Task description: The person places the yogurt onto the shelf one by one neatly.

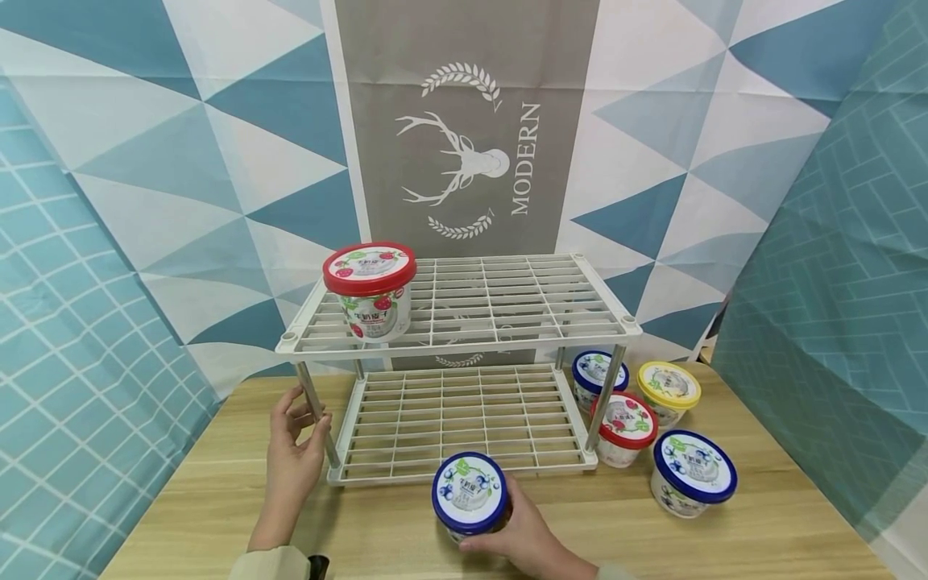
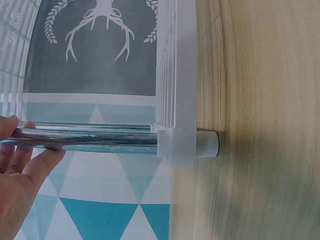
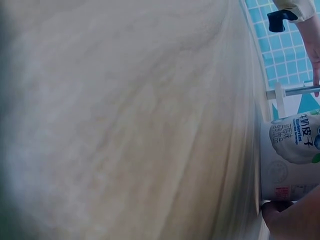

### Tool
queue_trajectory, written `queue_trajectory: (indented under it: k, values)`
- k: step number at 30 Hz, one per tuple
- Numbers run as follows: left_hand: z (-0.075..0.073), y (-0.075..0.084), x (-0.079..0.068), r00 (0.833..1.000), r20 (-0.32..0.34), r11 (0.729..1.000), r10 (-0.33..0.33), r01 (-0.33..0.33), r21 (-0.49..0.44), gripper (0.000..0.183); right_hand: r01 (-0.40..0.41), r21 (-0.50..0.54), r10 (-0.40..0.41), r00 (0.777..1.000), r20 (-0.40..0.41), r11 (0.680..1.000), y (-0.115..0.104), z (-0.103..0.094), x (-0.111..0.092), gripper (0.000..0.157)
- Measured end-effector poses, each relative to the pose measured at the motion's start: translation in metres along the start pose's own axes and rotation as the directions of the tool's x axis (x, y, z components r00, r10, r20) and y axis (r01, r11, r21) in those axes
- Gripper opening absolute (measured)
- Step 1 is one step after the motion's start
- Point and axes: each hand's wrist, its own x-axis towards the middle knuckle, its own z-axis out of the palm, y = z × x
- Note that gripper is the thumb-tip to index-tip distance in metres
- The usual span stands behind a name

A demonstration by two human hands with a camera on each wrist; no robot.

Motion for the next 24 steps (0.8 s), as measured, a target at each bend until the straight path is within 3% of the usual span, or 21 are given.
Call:
queue_trajectory:
  k: [7,24]
  values:
    - [0.0001,0.0003,-0.0007,1.0,-0.007,1.0,-0.007,0.007,0.008,0.062,-0.025,-0.003,0.025,0.999,-0.03,1.0,0.0004,0.0022,-0.0002,0.108]
    - [-0.0005,0.0025,-0.001,1.0,-0.008,1.0,0.02,-0.02,0.01,0.062,-0.01,-0.005,0.01,1.0,-0.004,1.0,0.0016,-0.002,0.0019,0.102]
